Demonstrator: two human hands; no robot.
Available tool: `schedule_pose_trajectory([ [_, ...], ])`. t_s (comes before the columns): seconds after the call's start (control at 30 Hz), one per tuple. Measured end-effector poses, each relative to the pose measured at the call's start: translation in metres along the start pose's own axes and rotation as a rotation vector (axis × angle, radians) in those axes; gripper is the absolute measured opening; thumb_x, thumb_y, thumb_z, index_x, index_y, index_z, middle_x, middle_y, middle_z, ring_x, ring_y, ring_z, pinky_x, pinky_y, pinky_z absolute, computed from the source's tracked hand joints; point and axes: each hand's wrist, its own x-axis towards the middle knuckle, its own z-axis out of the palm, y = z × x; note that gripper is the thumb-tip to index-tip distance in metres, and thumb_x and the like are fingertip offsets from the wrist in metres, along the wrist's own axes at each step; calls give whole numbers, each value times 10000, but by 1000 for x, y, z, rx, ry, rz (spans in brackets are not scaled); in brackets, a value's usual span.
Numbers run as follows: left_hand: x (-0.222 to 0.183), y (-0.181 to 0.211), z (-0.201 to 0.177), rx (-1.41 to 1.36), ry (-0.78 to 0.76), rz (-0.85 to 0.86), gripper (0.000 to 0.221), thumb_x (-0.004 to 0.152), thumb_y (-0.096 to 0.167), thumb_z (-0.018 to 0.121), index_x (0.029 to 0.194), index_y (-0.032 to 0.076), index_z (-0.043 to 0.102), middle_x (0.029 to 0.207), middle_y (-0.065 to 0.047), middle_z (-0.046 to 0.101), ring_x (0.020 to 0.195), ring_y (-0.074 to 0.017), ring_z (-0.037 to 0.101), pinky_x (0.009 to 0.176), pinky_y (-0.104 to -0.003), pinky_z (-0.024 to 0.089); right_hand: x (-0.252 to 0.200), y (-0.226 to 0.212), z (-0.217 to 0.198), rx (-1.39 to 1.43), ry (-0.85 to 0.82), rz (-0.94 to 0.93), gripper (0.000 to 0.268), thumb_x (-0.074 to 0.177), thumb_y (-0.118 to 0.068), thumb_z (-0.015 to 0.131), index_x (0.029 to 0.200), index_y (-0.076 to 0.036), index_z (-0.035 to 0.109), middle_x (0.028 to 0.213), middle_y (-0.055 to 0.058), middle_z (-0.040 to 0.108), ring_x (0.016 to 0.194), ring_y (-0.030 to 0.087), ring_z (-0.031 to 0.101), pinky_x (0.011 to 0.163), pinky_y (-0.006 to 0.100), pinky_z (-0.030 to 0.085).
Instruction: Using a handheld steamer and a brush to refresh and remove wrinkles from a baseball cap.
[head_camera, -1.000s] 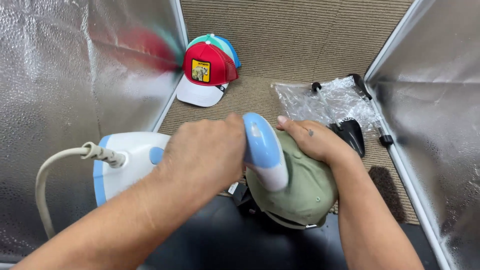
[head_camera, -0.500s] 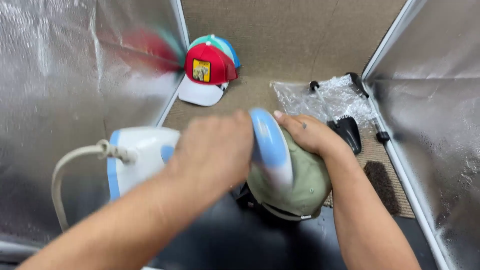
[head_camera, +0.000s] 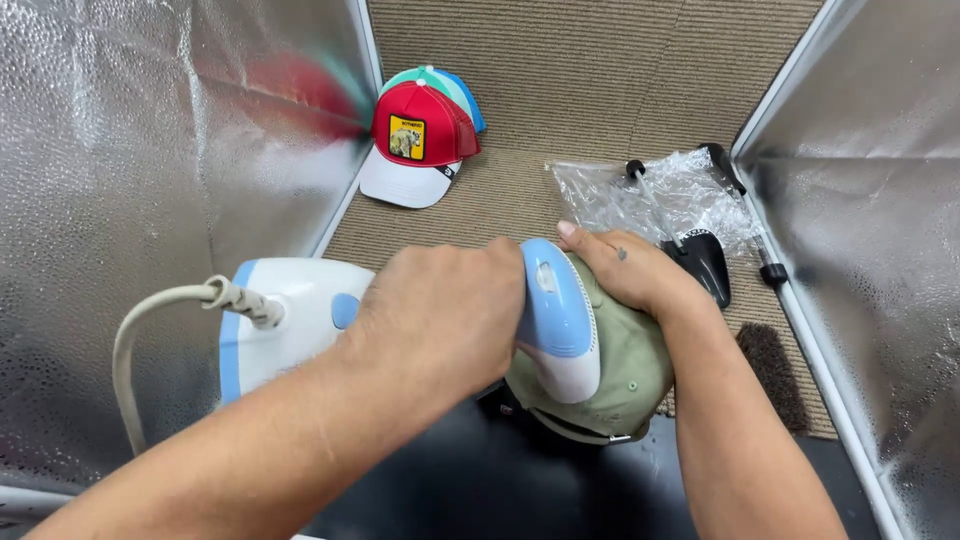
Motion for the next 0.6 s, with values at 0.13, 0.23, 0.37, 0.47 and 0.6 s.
schedule_pose_trajectory([
  [0.13,8,-17,5,10,22,-83,263,846,126,626,1035,-56,642,736,-193,737,743,-428,764,579,-557,600,5,8,4,-8,13,-20,781,990,-649,264,1216,-101,772,1262,230,713,1317,428,562,1163,546,392],
  [0.23,14,-22,4,-14,-9,-131,311,855,136,574,1060,-94,612,746,-206,724,752,-438,762,616,-562,595,2,7,2,4,19,-14,756,986,-631,271,1215,-118,777,1264,217,717,1325,438,552,1172,540,387],
  [0.37,5,-8,-1,-8,-19,-42,304,857,115,591,1077,-94,617,749,-217,732,740,-452,757,574,-580,593,4,6,1,-1,23,-18,752,991,-637,276,1219,-129,780,1260,211,720,1317,432,561,1165,539,389],
  [0.47,9,-10,1,-20,-25,-43,319,844,92,608,1092,-109,626,737,-222,727,722,-445,757,541,-576,586,4,8,4,1,15,-21,756,990,-639,274,1229,-120,769,1273,225,708,1323,445,548,1169,551,382],
  [0.6,18,-22,8,15,56,-105,300,834,102,580,1045,-106,628,733,-196,716,728,-443,756,600,-601,579,5,10,4,6,19,-19,769,976,-663,284,1224,-119,768,1279,220,705,1334,439,542,1177,545,375],
])
